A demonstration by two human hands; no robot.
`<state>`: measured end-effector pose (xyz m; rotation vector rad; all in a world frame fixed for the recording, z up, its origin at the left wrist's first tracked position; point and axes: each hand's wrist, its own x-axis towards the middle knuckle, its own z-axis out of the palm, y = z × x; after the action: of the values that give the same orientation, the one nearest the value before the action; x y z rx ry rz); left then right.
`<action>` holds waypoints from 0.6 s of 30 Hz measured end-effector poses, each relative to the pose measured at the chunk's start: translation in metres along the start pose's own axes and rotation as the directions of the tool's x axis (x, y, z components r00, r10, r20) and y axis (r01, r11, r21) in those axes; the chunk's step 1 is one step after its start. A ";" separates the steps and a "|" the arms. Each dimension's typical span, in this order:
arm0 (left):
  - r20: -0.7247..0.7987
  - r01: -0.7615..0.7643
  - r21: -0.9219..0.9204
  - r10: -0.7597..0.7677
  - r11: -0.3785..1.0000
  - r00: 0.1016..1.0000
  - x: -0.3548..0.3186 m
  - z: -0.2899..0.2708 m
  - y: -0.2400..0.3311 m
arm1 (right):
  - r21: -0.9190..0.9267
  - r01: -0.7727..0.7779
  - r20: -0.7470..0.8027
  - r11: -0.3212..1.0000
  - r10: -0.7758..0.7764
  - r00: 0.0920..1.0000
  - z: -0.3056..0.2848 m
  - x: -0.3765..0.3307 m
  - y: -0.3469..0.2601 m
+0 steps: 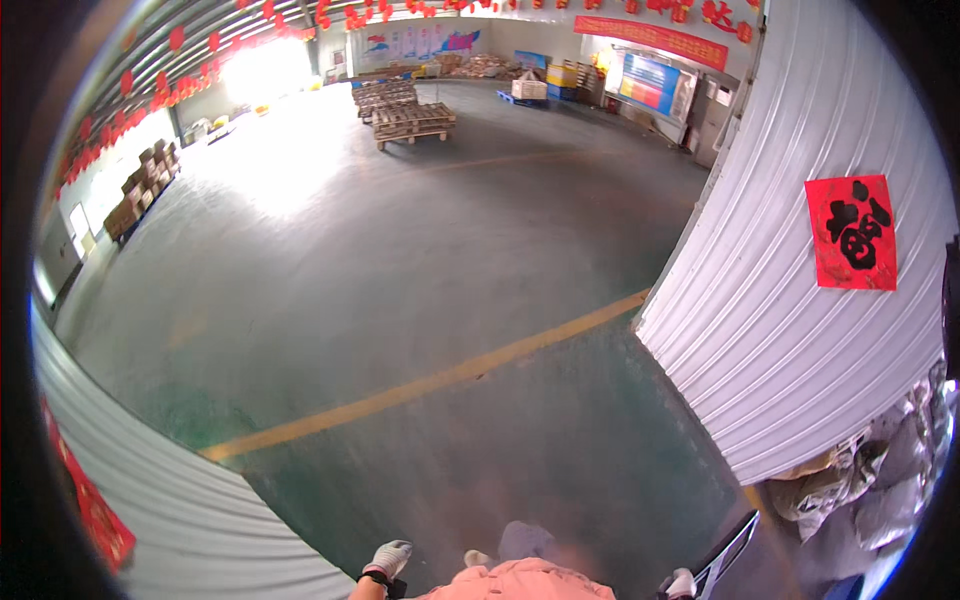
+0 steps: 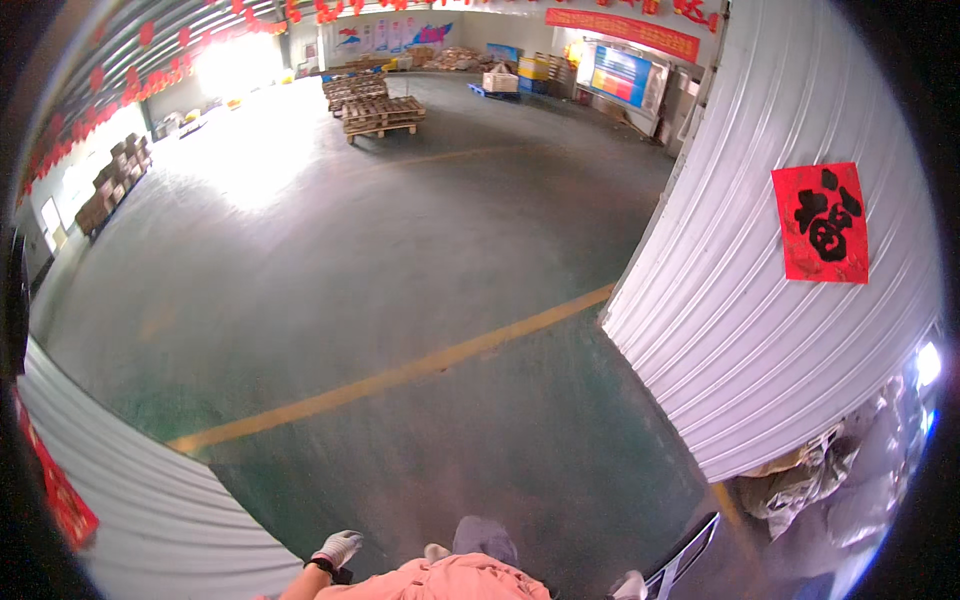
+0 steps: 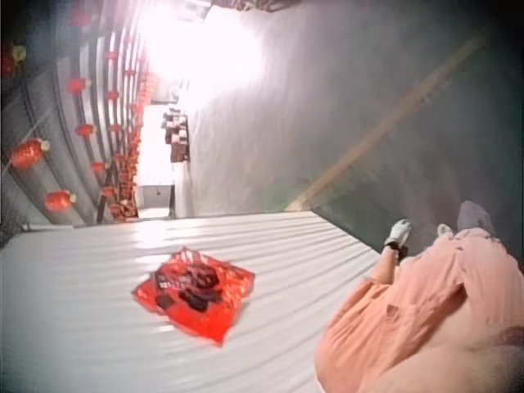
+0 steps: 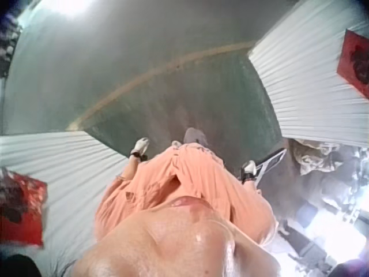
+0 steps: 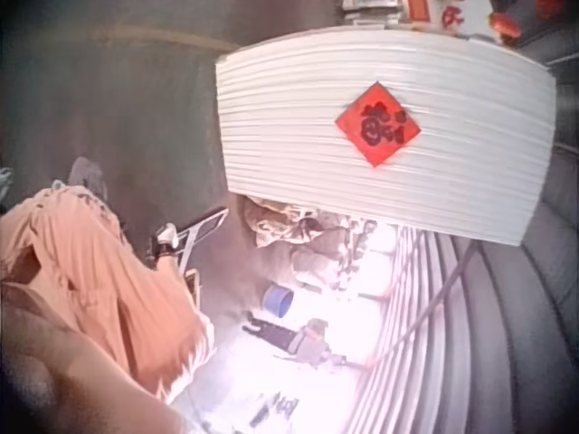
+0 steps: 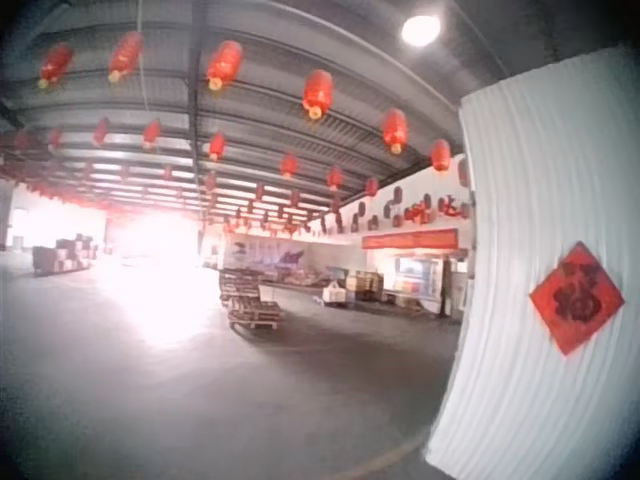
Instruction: Transporting large bags using a pallet jack in a warehouse or manufacturing facility.
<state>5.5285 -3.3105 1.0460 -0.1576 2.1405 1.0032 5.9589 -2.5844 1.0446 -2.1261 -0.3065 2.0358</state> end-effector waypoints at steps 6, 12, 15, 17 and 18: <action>0.013 0.103 -0.096 -0.103 0.990 0.995 0.057 -0.091 -0.012 | -0.159 0.235 -0.288 0.959 -0.273 0.918 0.213 -0.116 0.083; 0.235 0.007 0.018 -0.011 1.000 0.972 0.129 -0.181 0.097 | -0.053 0.401 -0.436 0.915 -0.382 0.815 0.328 -0.144 0.083; 0.231 -0.062 0.163 0.023 0.985 0.973 0.177 -0.257 0.130 | -0.279 0.386 -0.578 0.879 -0.475 0.664 0.403 -0.150 0.084; 0.210 -0.121 0.147 0.088 0.982 0.974 0.225 -0.299 0.116 | -0.513 0.289 -0.626 0.808 -0.583 0.518 0.454 -0.140 0.081; 0.201 -0.151 0.137 0.122 0.979 0.972 0.246 -0.317 0.113 | -0.656 0.237 -0.561 0.716 -0.673 0.482 0.475 -0.141 0.083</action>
<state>5.1247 -3.4084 1.0776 0.1569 2.0611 0.8894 5.4805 -2.7082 1.1360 -2.5495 -1.2199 0.6002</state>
